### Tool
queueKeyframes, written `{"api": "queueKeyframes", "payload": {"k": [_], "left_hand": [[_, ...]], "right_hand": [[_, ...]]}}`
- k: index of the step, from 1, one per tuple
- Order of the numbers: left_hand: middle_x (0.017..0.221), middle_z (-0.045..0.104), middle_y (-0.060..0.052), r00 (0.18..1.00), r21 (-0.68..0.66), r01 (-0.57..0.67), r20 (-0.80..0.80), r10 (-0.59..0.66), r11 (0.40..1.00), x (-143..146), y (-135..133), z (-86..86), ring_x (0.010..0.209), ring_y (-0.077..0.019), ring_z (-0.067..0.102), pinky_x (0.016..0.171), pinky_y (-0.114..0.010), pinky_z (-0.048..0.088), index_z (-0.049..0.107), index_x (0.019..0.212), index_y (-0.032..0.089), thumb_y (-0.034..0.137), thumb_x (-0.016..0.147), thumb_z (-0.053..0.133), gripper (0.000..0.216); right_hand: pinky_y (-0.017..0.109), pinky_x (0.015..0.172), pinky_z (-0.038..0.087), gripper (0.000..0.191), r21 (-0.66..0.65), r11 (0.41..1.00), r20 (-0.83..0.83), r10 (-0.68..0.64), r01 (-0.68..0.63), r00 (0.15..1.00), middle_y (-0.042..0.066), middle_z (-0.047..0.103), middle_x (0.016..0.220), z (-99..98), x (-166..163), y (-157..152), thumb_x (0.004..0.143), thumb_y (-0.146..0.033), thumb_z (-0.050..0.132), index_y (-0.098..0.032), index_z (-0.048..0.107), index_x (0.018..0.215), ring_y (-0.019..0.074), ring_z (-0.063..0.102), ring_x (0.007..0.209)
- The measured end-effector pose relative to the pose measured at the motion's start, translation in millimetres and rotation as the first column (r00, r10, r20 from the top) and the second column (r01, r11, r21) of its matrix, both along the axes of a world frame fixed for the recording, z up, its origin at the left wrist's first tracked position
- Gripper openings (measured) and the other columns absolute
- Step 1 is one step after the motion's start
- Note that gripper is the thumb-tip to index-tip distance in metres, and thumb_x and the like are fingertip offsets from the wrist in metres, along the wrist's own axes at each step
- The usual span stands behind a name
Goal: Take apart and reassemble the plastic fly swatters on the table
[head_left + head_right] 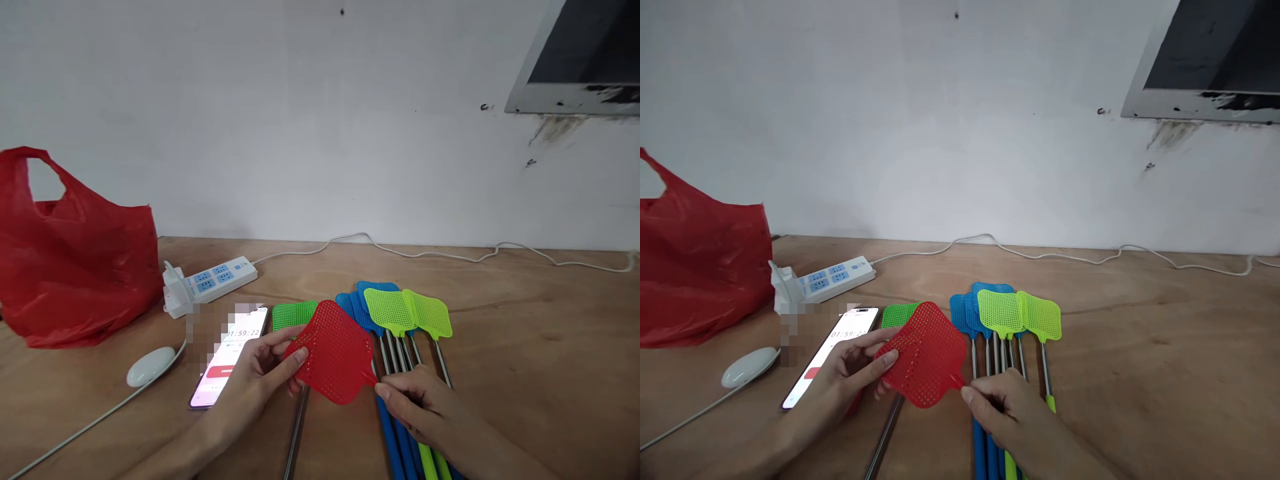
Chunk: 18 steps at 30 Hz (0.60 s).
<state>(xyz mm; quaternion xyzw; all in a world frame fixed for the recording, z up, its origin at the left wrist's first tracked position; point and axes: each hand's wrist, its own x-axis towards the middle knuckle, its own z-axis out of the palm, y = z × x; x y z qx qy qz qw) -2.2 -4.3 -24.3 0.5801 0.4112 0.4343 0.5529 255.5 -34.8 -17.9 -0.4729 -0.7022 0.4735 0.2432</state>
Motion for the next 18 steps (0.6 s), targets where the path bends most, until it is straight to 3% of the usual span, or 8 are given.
{"api": "queueKeyframes", "payload": {"k": [5, 9, 11, 13, 15, 18], "left_hand": [[0.062, 0.062, 0.001, 0.998, -0.054, 0.035, 0.049, -0.032, 0.998, 0, 0, -0.5, 0.052, -0.0118, 0.051, 0.049, -0.022, 0.043, 0.068, 0.124, 0.016, 0.042, 0.087, 0.070, 0.045], [0.062, 0.061, 0.001, 0.999, 0.009, 0.023, 0.029, -0.023, 1.000, -1, 3, -0.5, 0.054, -0.0124, 0.051, 0.052, -0.023, 0.044, 0.067, 0.126, 0.016, 0.044, 0.089, 0.068, 0.047], [0.062, 0.061, 0.001, 0.998, 0.065, -0.041, 0.048, 0.038, 0.997, -4, 7, 0.6, 0.054, -0.0125, 0.051, 0.054, -0.023, 0.045, 0.067, 0.126, 0.015, 0.044, 0.089, 0.069, 0.047], [0.066, 0.063, 0.000, 0.983, 0.113, -0.170, 0.092, 0.160, 0.979, -8, 11, 3.3, 0.058, -0.0130, 0.053, 0.057, -0.024, 0.047, 0.067, 0.126, 0.016, 0.043, 0.087, 0.070, 0.047], [0.077, 0.066, -0.001, 0.959, 0.146, -0.276, 0.107, 0.262, 0.950, -11, 14, 6.9, 0.063, -0.0139, 0.055, 0.059, -0.024, 0.048, 0.067, 0.126, 0.018, 0.041, 0.086, 0.072, 0.046], [0.078, 0.068, -0.001, 0.978, 0.152, -0.208, 0.028, 0.206, 0.966, -9, 10, 9.6, 0.062, -0.0134, 0.054, 0.056, -0.022, 0.047, 0.068, 0.124, 0.019, 0.042, 0.087, 0.070, 0.043]], "right_hand": [[0.031, 0.050, 0.019, 0.053, 0.165, 0.986, 0.051, -0.020, 0.011, 0.999, -0.005, 0.026, 0.051, -1.6, -2, -1, 0.097, -0.054, 0.038, -0.023, 0.028, 0.055, 0.0134, 0.030, 0.050], [0.031, 0.053, 0.024, 0.049, 0.277, 0.958, 0.050, -0.099, 0.081, 0.994, -0.003, 0.034, 0.052, -4.8, 0, -4, 0.096, -0.050, 0.045, -0.023, 0.034, 0.056, 0.0155, 0.038, 0.054], [0.030, 0.051, 0.024, 0.052, 0.154, 0.986, 0.031, -0.076, 0.071, 0.997, -0.003, 0.034, 0.051, -5.3, 2, -4, 0.096, -0.054, 0.043, -0.023, 0.035, 0.055, 0.0144, 0.037, 0.052], [0.027, 0.046, 0.022, 0.056, -0.060, 0.996, -0.073, -0.077, 0.073, 0.994, -0.005, 0.032, 0.049, -6.6, 5, -3, 0.093, -0.063, 0.043, -0.023, 0.036, 0.054, 0.0117, 0.032, 0.047], [0.024, 0.042, 0.020, 0.059, -0.200, 0.970, -0.222, -0.179, 0.135, 0.958, -0.006, 0.033, 0.048, -8.7, 7, 0, 0.086, -0.071, 0.049, -0.022, 0.040, 0.054, 0.0089, 0.029, 0.043], [0.021, 0.035, 0.016, 0.056, -0.267, 0.926, -0.341, -0.350, 0.268, 0.872, -0.009, 0.033, 0.041, -10.0, 8, 6, 0.082, -0.071, 0.054, -0.022, 0.047, 0.057, 0.0066, 0.027, 0.035]]}}
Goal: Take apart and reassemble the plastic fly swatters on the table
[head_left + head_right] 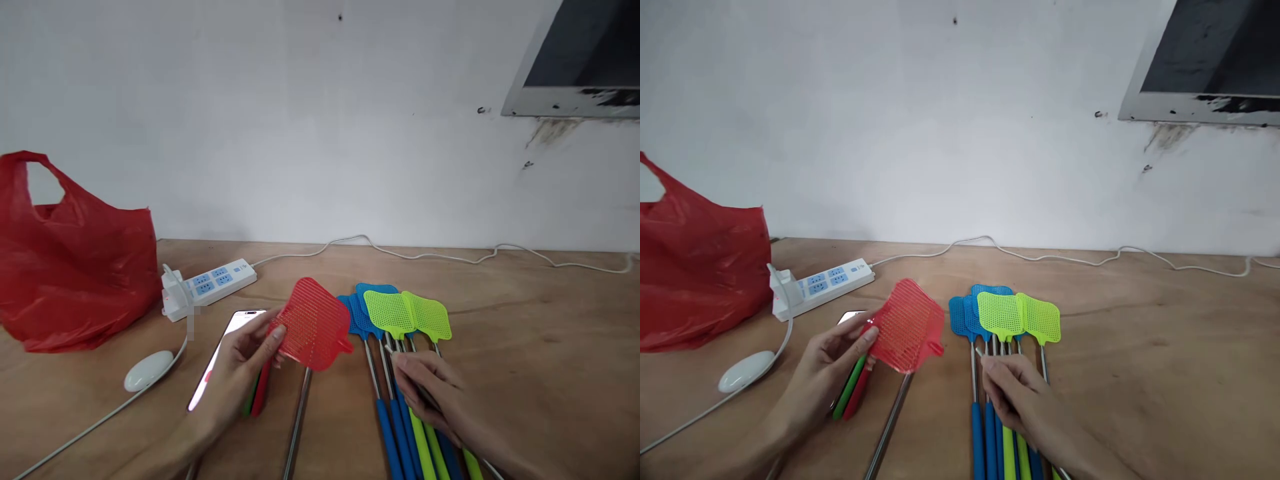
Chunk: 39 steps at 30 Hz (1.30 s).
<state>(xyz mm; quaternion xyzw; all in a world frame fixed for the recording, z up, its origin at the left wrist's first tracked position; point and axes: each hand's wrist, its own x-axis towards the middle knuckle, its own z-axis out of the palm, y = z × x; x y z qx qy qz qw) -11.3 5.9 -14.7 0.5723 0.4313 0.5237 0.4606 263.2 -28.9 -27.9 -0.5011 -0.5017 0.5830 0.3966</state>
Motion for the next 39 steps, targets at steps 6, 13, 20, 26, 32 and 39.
{"api": "queueKeyframes", "payload": {"k": [6, 13, 20, 26, 32, 39], "left_hand": [[0.066, 0.064, 0.002, 0.986, -0.062, 0.156, -0.051, -0.159, 0.986, 10, -8, -8.2, 0.057, -0.0112, 0.051, 0.053, -0.021, 0.045, 0.071, 0.113, 0.017, 0.046, 0.086, 0.070, 0.039], [0.062, 0.059, 0.005, 0.983, -0.087, 0.165, -0.066, -0.171, 0.982, 7, -2, -11.2, 0.055, -0.0118, 0.052, 0.053, -0.022, 0.045, 0.063, 0.120, 0.017, 0.048, 0.089, 0.067, 0.044], [0.091, 0.071, -0.002, 0.975, -0.044, 0.204, -0.085, -0.208, 0.978, 4, -6, -9.3, 0.073, -0.0153, 0.062, 0.068, -0.026, 0.052, 0.064, 0.124, 0.023, 0.048, 0.096, 0.057, 0.038], [0.080, 0.074, -0.003, 0.972, -0.045, 0.133, -0.188, -0.139, 0.990, 3, -3, -5.3, 0.075, -0.0186, 0.067, 0.075, -0.029, 0.055, 0.077, 0.100, 0.020, 0.048, 0.091, 0.063, 0.032], [0.095, 0.075, -0.007, 0.910, 0.175, -0.132, -0.368, 0.189, 0.976, -15, 18, -3.7, 0.086, -0.0240, 0.070, 0.073, -0.032, 0.057, 0.074, 0.099, 0.017, 0.048, 0.090, 0.057, 0.037], [0.087, 0.072, -0.004, 0.694, 0.345, -0.075, -0.656, 0.298, 0.936, -20, 23, -4.2, 0.074, -0.0229, 0.064, 0.070, -0.035, 0.049, 0.068, 0.088, 0.021, 0.041, 0.092, 0.049, 0.028]], "right_hand": [[0.019, 0.032, 0.010, 0.047, 0.156, 0.985, -0.075, -0.058, 0.069, 0.995, -0.002, 0.064, 0.066, 9.2, -3, 7, 0.087, -0.064, 0.054, -0.019, 0.062, 0.081, 0.0010, 0.027, 0.029], [0.021, 0.034, 0.011, 0.057, 0.050, 0.989, -0.069, 0.141, -0.138, 0.988, -0.012, 0.025, 0.031, -3.2, 2, 2, 0.090, -0.063, 0.049, -0.014, 0.075, 0.099, 0.0053, 0.017, 0.028], [0.022, 0.036, 0.011, 0.058, 0.052, 0.997, -0.100, 0.057, -0.052, 0.993, -0.011, 0.024, 0.031, -4.4, 2, 7, 0.090, -0.062, 0.051, -0.016, 0.075, 0.114, 0.0057, 0.017, 0.029], [0.023, 0.035, 0.014, 0.045, 0.067, 0.996, -0.120, 0.073, -0.065, 0.990, 0.008, 0.076, 0.086, 1.1, 0, 8, 0.088, -0.059, 0.056, -0.024, 0.077, 0.110, 0.0004, 0.025, 0.030], [0.022, 0.035, 0.015, 0.040, 0.119, 0.991, -0.157, -0.047, 0.066, 0.986, 0.011, 0.078, 0.098, 1.7, 7, 17, 0.087, -0.054, 0.060, -0.019, 0.078, 0.094, -0.0016, 0.031, 0.028], [0.020, 0.033, 0.013, 0.043, 0.121, 0.992, -0.133, -0.019, 0.035, 0.991, 0.006, 0.073, 0.073, -4.7, 5, 16, 0.091, -0.054, 0.056, -0.016, 0.076, 0.088, -0.0005, 0.032, 0.028]]}}
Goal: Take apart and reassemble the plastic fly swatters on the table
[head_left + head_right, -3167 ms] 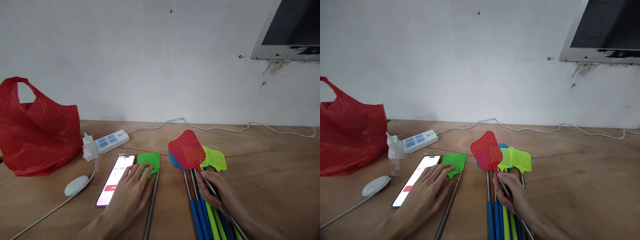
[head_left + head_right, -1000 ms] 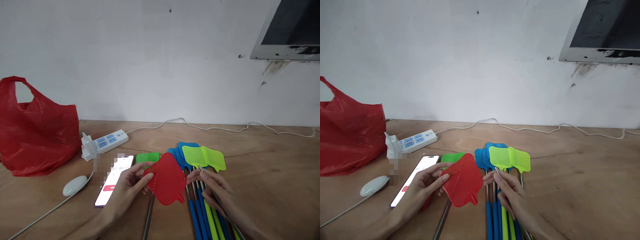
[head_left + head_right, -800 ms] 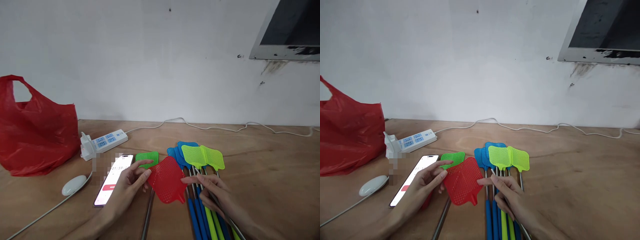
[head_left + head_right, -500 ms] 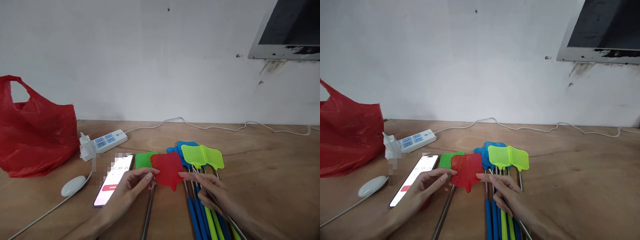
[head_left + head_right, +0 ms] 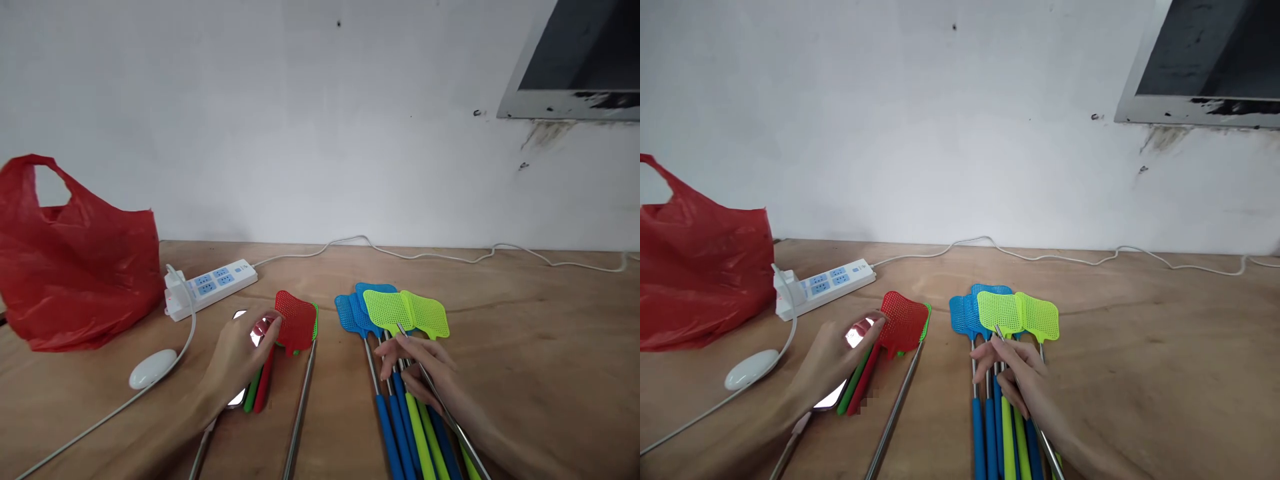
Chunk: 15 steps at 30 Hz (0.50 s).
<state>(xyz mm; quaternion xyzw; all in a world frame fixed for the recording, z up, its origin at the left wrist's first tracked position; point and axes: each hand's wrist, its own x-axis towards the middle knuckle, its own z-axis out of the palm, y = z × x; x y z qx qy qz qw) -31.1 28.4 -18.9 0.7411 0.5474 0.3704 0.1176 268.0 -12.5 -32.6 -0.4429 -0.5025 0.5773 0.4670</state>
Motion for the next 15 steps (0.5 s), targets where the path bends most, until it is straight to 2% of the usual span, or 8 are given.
{"api": "queueKeyframes", "payload": {"k": [3, 6, 9, 11, 15], "left_hand": [[0.089, 0.068, -0.005, 0.987, 0.024, -0.025, -0.159, 0.028, 0.999, 0, -1, -4.0, 0.073, -0.0250, 0.063, 0.066, -0.036, 0.046, 0.067, 0.090, 0.022, 0.038, 0.090, 0.049, 0.024], [0.100, 0.064, -0.008, 0.930, 0.121, -0.030, -0.359, 0.072, 0.992, -1, -2, -8.9, 0.086, -0.0291, 0.064, 0.072, -0.039, 0.049, 0.066, 0.099, 0.022, 0.035, 0.092, 0.045, 0.025], [0.103, 0.063, -0.010, 0.886, 0.197, 0.026, -0.459, 0.069, 0.980, -1, -4, -10.0, 0.093, -0.0313, 0.063, 0.079, -0.044, 0.050, 0.066, 0.100, 0.020, 0.032, 0.095, 0.042, 0.027], [0.106, 0.063, -0.011, 0.876, 0.188, 0.085, -0.482, 0.017, 0.979, 1, -7, -8.5, 0.094, -0.0309, 0.062, 0.081, -0.046, 0.050, 0.066, 0.102, 0.020, 0.031, 0.096, 0.041, 0.028], [0.118, 0.064, -0.010, 0.849, 0.103, 0.256, -0.500, -0.172, 0.961, 9, -14, -7.1, 0.105, -0.0295, 0.061, 0.089, -0.046, 0.051, 0.065, 0.113, 0.021, 0.029, 0.100, 0.041, 0.028]], "right_hand": [[0.020, 0.032, 0.011, 0.045, -0.019, 1.000, 0.008, 0.004, -0.004, 1.000, 0.003, 0.069, 0.064, 1.4, -2, -1, 0.090, -0.056, 0.056, -0.015, 0.075, 0.085, 0.0000, 0.031, 0.027], [0.019, 0.031, 0.010, 0.047, -0.033, 0.999, 0.003, 0.001, -0.001, 1.000, 0.000, 0.063, 0.053, 3.0, -3, -2, 0.087, -0.058, 0.058, -0.014, 0.075, 0.081, 0.0008, 0.029, 0.025], [0.019, 0.030, 0.011, 0.048, -0.036, 0.999, 0.014, -0.001, 0.002, 1.000, -0.002, 0.059, 0.047, 4.1, -4, -2, 0.084, -0.060, 0.059, -0.014, 0.075, 0.079, 0.0013, 0.027, 0.024], [0.019, 0.030, 0.011, 0.051, -0.037, 0.999, 0.029, 0.005, -0.004, 1.000, -0.003, 0.057, 0.045, 4.9, -4, -2, 0.083, -0.062, 0.059, -0.014, 0.074, 0.078, 0.0017, 0.027, 0.024], [0.019, 0.029, 0.013, 0.054, -0.052, 0.999, 0.068, 0.003, 0.001, 0.998, -0.004, 0.054, 0.043, 5.7, -5, -1, 0.082, -0.066, 0.057, -0.015, 0.074, 0.078, 0.0028, 0.028, 0.024]]}}
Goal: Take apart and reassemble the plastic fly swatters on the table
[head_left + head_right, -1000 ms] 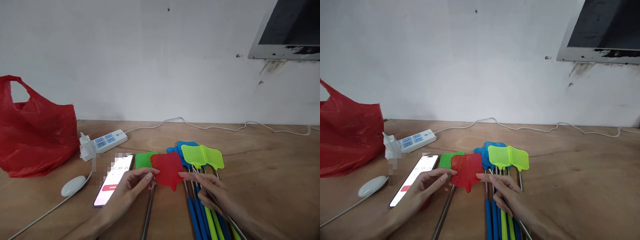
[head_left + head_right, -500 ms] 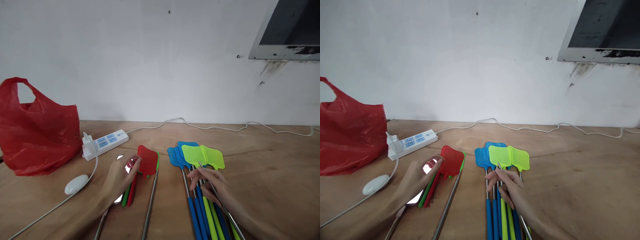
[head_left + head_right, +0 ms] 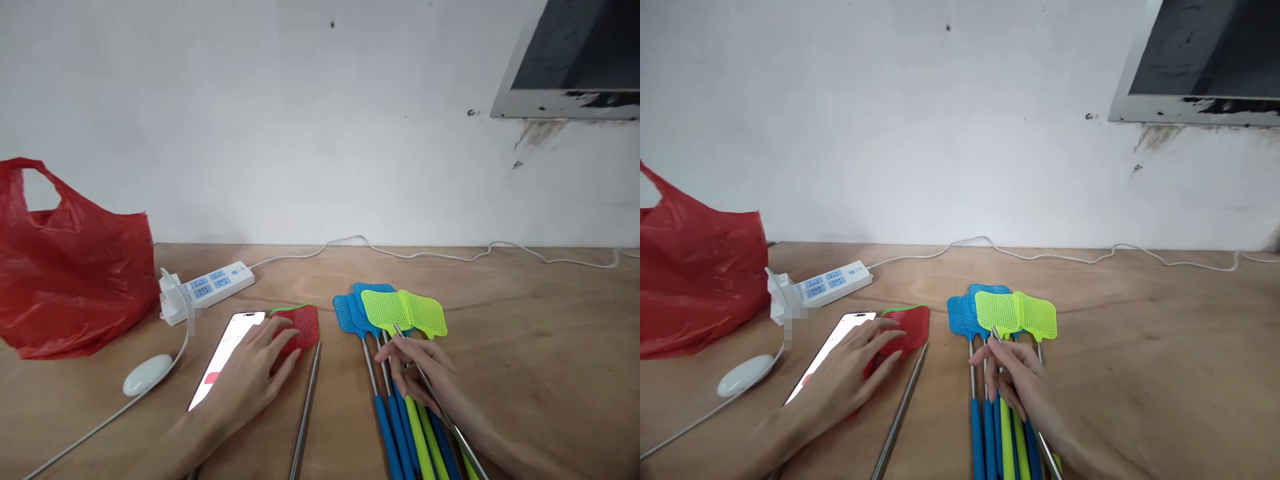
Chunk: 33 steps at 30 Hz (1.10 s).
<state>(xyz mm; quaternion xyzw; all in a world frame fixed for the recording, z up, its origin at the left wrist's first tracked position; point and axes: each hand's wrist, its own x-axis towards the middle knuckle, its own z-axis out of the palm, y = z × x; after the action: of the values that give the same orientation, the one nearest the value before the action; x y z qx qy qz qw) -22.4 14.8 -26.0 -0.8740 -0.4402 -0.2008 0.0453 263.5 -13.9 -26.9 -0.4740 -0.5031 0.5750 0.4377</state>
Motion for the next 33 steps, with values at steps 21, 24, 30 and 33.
{"api": "queueKeyframes", "payload": {"k": [21, 24, 30, 33], "left_hand": [[0.138, 0.061, -0.004, 0.917, -0.268, 0.372, -0.039, -0.396, 0.889, 10, -14, 9.1, 0.128, -0.0243, 0.055, 0.115, -0.046, 0.038, 0.059, 0.130, 0.024, 0.006, 0.083, 0.050, 0.052], [0.137, 0.062, -0.004, 0.919, -0.284, 0.362, -0.051, -0.391, 0.888, 12, -14, 9.4, 0.125, -0.0236, 0.057, 0.116, -0.047, 0.036, 0.062, 0.127, 0.024, 0.010, 0.088, 0.051, 0.043], [0.136, 0.063, -0.007, 0.915, -0.265, 0.380, -0.032, -0.402, 0.886, 12, -14, 4.7, 0.125, -0.0246, 0.059, 0.113, -0.047, 0.040, 0.060, 0.129, 0.022, 0.013, 0.091, 0.052, 0.040], [0.136, 0.063, -0.006, 0.920, -0.256, 0.382, 0.017, -0.391, 0.888, 11, -15, 2.4, 0.124, -0.0243, 0.059, 0.110, -0.043, 0.044, 0.060, 0.128, 0.023, 0.014, 0.092, 0.054, 0.038]], "right_hand": [[0.025, 0.041, 0.026, 0.065, 0.022, 0.991, 0.002, -0.130, 0.130, 0.991, -0.004, 0.043, 0.030, -0.9, -1, -4, 0.083, -0.077, 0.045, -0.019, 0.062, 0.060, 0.0090, 0.032, 0.032], [0.025, 0.044, 0.030, 0.066, 0.021, 0.987, -0.013, -0.161, 0.161, 0.987, -0.005, 0.043, 0.031, -1.7, -1, -4, 0.082, -0.079, 0.045, -0.020, 0.059, 0.058, 0.0092, 0.034, 0.035], [0.020, 0.037, 0.020, 0.057, -0.037, 0.978, -0.051, -0.209, 0.207, 0.977, -0.007, 0.043, 0.035, 0.1, -3, -4, 0.080, -0.078, 0.052, -0.021, 0.054, 0.071, 0.0072, 0.029, 0.034], [0.018, 0.034, 0.019, 0.050, -0.083, 0.986, -0.141, -0.158, 0.147, 0.977, -0.005, 0.052, 0.043, -2.5, -2, -1, 0.081, -0.071, 0.055, -0.021, 0.054, 0.077, 0.0065, 0.033, 0.033]]}}
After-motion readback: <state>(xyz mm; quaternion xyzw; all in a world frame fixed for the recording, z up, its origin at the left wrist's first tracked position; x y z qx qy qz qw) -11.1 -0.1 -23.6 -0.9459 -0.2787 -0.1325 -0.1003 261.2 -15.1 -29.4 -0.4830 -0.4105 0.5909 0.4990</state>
